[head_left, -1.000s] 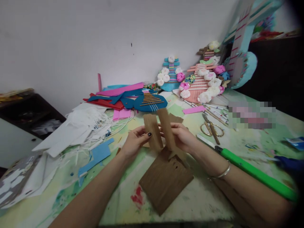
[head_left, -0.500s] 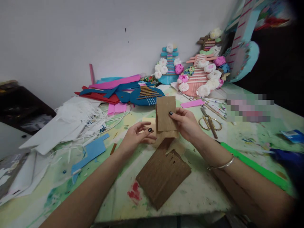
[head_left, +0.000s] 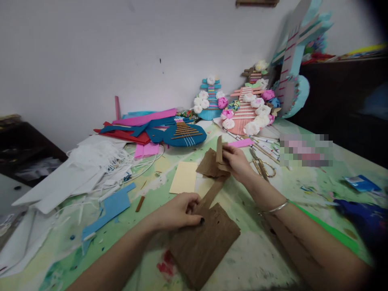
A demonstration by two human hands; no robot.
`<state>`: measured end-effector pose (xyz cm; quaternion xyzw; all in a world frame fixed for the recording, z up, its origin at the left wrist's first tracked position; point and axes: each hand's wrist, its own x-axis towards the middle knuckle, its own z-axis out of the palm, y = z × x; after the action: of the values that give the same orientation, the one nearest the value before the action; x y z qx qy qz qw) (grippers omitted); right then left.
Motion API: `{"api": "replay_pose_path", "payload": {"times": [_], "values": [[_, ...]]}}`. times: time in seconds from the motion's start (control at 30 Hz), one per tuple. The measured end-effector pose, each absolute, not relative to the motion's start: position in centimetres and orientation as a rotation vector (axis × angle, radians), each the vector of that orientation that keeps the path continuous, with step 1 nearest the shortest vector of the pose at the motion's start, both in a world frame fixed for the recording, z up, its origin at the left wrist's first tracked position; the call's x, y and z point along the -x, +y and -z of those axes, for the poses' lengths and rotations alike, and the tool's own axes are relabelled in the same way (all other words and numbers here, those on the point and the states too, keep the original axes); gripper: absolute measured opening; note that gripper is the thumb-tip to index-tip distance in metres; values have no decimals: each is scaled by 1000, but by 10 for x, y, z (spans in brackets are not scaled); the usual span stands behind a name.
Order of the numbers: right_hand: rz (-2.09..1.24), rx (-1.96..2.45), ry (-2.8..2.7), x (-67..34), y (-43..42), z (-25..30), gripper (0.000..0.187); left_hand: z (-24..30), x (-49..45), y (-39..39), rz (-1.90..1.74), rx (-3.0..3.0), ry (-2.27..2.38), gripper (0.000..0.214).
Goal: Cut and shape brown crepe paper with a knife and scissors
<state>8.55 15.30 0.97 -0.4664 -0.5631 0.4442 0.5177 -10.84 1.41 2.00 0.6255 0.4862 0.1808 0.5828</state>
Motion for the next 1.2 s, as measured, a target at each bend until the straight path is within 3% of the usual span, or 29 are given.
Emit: {"api": "replay_pose_path", "payload": {"times": [0.27,0.37,0.57,0.8,1.0,1.13,1.2], "values": [[-864,1347,-1638,-102,155,-15,11,-46,129,12,-194,-1364,783,22],[-916,1381,-1682,-109,150,-25,9,-53,141,12,-416,-1360,803,24],[-1419,1261,-1845,-100,134,-26,22,-54,156,21,-1127,-1052,925,31],[-1379,1034,-1744,-97,136,-29,5,-52,157,34,-1361,-960,909,36],[-1684,620,-1837,-69,101,-32,55,-54,152,32,-1396,-910,890,37],[-1986,458,-1885,-59,90,-25,23,-54,158,35,-1507,-794,1022,29],[-1975,510,-1844,-62,93,-25,19,-52,166,41,-1584,-741,1073,24]]}}
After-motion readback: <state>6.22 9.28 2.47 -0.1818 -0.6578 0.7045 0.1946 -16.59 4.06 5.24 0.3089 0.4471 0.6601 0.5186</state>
